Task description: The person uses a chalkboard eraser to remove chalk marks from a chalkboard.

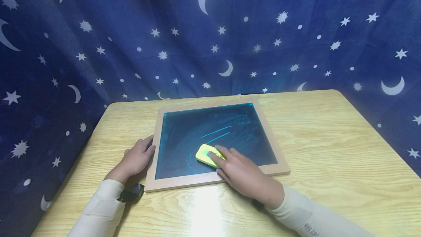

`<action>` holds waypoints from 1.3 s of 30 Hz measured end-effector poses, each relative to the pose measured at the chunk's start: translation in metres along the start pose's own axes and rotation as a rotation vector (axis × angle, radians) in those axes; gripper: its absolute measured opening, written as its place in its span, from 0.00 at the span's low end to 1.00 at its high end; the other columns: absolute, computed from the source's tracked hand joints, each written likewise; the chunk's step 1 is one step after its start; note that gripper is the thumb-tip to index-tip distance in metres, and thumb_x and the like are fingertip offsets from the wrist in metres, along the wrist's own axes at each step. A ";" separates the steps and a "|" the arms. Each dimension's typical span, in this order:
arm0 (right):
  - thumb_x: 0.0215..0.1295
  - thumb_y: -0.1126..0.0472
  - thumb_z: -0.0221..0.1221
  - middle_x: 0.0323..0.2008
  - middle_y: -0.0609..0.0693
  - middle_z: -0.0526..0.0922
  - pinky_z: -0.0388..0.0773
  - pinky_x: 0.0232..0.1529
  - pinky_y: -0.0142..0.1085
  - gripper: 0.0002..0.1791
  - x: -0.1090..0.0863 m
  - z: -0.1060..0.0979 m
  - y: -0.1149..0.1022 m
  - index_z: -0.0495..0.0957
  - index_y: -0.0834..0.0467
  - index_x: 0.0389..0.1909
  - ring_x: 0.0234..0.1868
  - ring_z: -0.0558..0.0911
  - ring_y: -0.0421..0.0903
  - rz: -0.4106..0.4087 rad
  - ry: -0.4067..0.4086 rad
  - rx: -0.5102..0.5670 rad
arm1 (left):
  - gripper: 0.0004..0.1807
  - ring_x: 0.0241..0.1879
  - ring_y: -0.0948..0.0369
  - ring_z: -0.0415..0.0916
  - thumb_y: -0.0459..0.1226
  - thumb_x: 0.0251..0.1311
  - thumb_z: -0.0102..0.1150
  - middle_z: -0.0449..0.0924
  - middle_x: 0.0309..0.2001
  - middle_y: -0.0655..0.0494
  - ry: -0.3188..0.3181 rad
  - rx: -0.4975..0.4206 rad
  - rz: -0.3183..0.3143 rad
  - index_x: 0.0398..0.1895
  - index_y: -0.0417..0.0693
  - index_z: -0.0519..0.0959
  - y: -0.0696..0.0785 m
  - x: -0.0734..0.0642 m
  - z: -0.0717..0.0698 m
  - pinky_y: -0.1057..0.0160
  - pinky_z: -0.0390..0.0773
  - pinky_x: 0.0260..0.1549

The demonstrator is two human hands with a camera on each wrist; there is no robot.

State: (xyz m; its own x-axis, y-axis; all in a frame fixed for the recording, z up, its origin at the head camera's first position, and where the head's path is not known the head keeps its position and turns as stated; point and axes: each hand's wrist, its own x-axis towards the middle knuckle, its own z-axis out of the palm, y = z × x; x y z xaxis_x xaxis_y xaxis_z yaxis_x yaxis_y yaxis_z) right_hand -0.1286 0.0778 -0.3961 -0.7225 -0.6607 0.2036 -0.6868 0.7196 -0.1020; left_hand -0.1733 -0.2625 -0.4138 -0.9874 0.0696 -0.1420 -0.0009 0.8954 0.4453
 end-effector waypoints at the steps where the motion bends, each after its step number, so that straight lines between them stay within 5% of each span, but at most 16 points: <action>1: 0.70 0.56 0.61 0.65 0.60 0.74 0.83 0.46 0.44 0.27 0.000 0.000 0.001 0.72 0.54 0.69 0.51 0.81 0.56 0.005 0.005 0.000 | 0.30 0.52 0.48 0.72 0.45 0.78 0.34 0.74 0.54 0.40 0.000 0.000 0.000 0.77 0.39 0.57 0.000 0.000 0.000 0.39 0.64 0.49; 18: 0.70 0.57 0.62 0.63 0.64 0.75 0.83 0.46 0.51 0.27 0.002 -0.002 0.035 0.73 0.53 0.68 0.55 0.80 0.62 0.200 0.018 -0.022 | 0.30 0.54 0.47 0.72 0.46 0.78 0.34 0.74 0.53 0.40 0.008 0.011 0.008 0.77 0.40 0.58 -0.001 0.000 0.001 0.36 0.63 0.50; 39: 0.67 0.61 0.64 0.59 0.68 0.76 0.81 0.49 0.54 0.26 -0.003 -0.009 0.063 0.75 0.58 0.65 0.49 0.82 0.64 0.264 0.060 -0.019 | 0.30 0.53 0.47 0.72 0.45 0.78 0.34 0.74 0.54 0.40 0.013 0.008 0.000 0.77 0.40 0.57 -0.003 0.003 0.001 0.39 0.63 0.49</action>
State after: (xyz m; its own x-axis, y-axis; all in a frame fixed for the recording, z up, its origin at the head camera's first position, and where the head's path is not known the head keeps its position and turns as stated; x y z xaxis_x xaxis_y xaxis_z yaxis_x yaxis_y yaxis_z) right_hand -0.1692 0.1268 -0.3943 -0.8701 -0.4361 0.2296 -0.4731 0.8696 -0.1412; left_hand -0.1756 -0.2639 -0.4166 -0.9894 0.0643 -0.1305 0.0007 0.8990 0.4379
